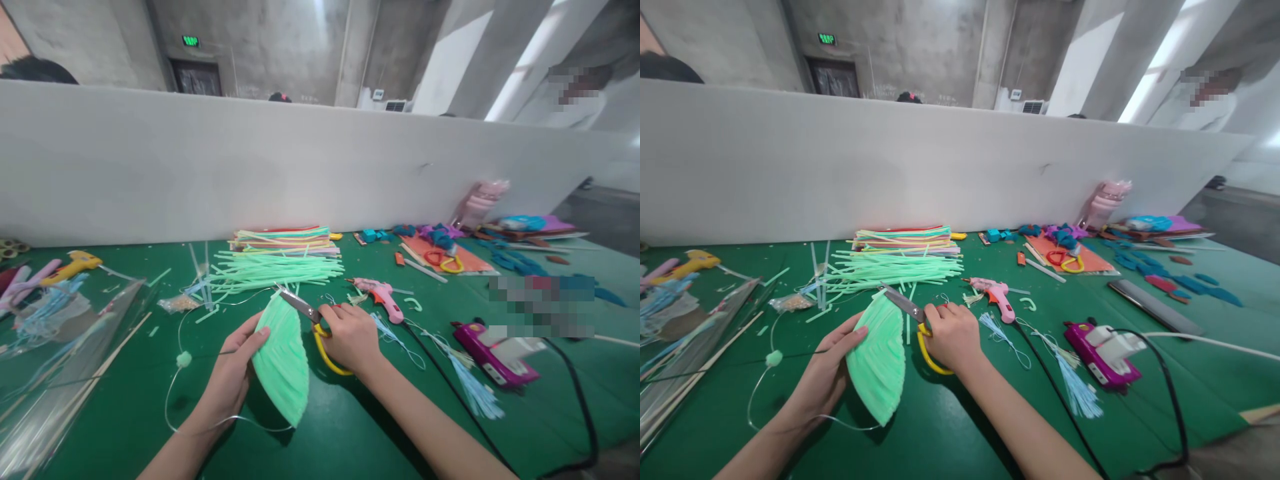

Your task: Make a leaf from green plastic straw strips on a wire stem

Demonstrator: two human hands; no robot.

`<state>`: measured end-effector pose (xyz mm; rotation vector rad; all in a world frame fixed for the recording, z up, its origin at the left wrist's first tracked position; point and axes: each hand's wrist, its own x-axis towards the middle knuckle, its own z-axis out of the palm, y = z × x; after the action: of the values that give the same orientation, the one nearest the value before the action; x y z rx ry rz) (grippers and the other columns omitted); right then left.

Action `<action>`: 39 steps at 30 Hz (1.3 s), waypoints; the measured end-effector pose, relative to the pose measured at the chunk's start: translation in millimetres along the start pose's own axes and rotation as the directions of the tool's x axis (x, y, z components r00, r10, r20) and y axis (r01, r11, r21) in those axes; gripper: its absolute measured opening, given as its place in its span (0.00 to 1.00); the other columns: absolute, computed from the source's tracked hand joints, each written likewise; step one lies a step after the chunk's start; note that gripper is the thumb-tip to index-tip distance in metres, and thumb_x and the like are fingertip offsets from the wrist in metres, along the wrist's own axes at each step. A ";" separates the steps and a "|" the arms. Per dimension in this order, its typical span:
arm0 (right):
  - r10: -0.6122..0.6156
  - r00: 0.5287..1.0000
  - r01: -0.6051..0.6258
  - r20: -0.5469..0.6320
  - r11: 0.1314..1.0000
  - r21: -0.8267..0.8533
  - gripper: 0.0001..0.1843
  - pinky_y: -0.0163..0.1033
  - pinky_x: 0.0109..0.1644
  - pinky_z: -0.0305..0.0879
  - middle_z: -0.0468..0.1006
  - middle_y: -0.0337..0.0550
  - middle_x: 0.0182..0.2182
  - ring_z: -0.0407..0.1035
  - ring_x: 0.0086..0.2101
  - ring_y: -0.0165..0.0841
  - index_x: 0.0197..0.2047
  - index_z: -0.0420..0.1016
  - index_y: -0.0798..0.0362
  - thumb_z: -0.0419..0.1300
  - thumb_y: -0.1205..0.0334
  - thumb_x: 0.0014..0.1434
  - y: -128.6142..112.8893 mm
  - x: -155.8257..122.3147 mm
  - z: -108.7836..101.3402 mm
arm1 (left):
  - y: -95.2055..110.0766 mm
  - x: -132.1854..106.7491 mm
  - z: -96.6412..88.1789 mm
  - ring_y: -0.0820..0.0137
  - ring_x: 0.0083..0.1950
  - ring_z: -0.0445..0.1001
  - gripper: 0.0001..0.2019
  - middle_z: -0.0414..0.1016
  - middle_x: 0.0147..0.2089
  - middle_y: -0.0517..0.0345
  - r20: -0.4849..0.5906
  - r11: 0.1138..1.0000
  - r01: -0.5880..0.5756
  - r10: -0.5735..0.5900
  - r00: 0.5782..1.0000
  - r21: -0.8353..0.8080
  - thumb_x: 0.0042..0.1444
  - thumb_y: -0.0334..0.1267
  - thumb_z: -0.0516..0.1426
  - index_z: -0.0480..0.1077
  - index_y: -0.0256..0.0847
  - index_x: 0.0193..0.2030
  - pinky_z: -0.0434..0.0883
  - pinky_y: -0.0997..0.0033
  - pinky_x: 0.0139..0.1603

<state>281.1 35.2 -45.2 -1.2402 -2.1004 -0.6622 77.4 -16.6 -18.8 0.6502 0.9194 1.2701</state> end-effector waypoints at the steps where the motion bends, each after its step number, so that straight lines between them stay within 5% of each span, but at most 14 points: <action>1: -0.001 1.000 0.001 0.009 1.000 0.006 0.04 0.38 0.32 0.51 0.75 0.40 0.21 0.67 0.26 0.34 0.30 0.74 0.53 0.60 0.62 0.50 0.0 -0.5 0.3 | 0.0 0.1 -0.3 0.59 0.46 0.79 0.25 0.82 0.44 0.50 -0.003 1.000 0.001 -0.001 1.000 0.003 0.50 0.38 0.65 0.72 0.39 0.57 0.75 0.72 0.38; 16: 0.059 0.958 -0.078 0.279 0.995 0.055 0.04 0.38 0.27 0.43 0.77 0.40 0.20 0.69 0.22 0.33 0.33 0.74 0.52 0.57 0.65 0.55 -3.9 -6.9 -0.2 | 7.6 -2.3 5.6 0.59 0.39 0.80 0.27 0.83 0.41 0.49 -0.081 0.998 0.019 -0.014 0.997 0.055 0.44 0.40 0.68 0.74 0.36 0.53 0.74 0.71 0.34; 19: 0.136 0.946 -0.161 0.295 0.985 0.062 0.07 0.37 0.27 0.43 0.77 0.40 0.21 0.70 0.22 0.34 0.34 0.73 0.51 0.56 0.58 0.60 -4.7 -2.1 -2.1 | 9.7 -2.2 5.5 0.58 0.40 0.80 0.28 0.82 0.41 0.48 -0.072 0.996 0.012 -0.006 0.997 0.084 0.43 0.40 0.68 0.74 0.36 0.54 0.74 0.70 0.35; 23: 0.312 0.871 -0.355 0.380 0.934 0.046 0.16 0.35 0.25 0.44 0.77 0.42 0.24 0.72 0.24 0.36 0.41 0.70 0.51 0.57 0.47 0.60 -1.8 4.3 -6.6 | 15.6 -2.0 -0.4 0.60 0.37 0.80 0.25 0.83 0.39 0.51 -0.028 0.994 0.015 -0.012 1.000 0.107 0.44 0.40 0.67 0.75 0.39 0.51 0.74 0.69 0.36; 27: 0.292 0.793 -0.402 0.534 0.910 0.099 0.18 0.33 0.26 0.51 0.77 0.43 0.27 0.72 0.28 0.36 0.45 0.69 0.53 0.65 0.55 0.53 4.2 -0.5 -15.7 | 24.8 -6.0 -13.3 0.63 0.34 0.80 0.21 0.82 0.39 0.51 0.076 0.973 0.134 -0.150 0.986 0.188 0.44 0.39 0.68 0.77 0.41 0.47 0.75 0.68 0.36; 32: 0.150 0.867 -0.306 0.476 0.913 0.270 0.04 0.36 0.36 0.62 0.75 0.43 0.29 0.70 0.36 0.37 0.35 0.77 0.50 0.61 0.62 0.55 4.5 -3.7 -28.8 | 31.0 -14.5 -24.1 0.62 0.36 0.79 0.16 0.82 0.39 0.50 0.194 0.930 0.219 -0.283 0.939 0.295 0.40 0.39 0.70 0.80 0.41 0.39 0.75 0.67 0.37; 36: 0.294 0.874 -0.466 0.387 0.732 0.497 0.09 0.38 0.40 0.65 0.74 0.45 0.35 0.69 0.37 0.35 0.34 0.79 0.50 0.58 0.58 0.60 -3.6 6.2 -35.6 | 30.4 -16.1 -24.5 0.62 0.36 0.79 0.15 0.82 0.38 0.50 0.234 0.924 0.204 -0.288 0.929 0.325 0.41 0.40 0.69 0.80 0.42 0.38 0.75 0.67 0.37; 39: 0.221 0.780 -0.624 0.585 0.336 0.706 0.15 0.34 0.31 0.62 0.74 0.41 0.28 0.67 0.29 0.30 0.35 0.79 0.52 0.56 0.53 0.62 -11.1 12.9 -41.1 | 30.0 -15.8 -24.7 0.61 0.37 0.79 0.15 0.82 0.39 0.50 0.225 0.917 0.204 -0.290 0.930 0.343 0.41 0.40 0.69 0.80 0.42 0.39 0.75 0.67 0.37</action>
<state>276.3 10.0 -8.8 -1.2122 -1.7572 0.9646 40.3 -27.8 -2.8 0.9024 0.9484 0.7869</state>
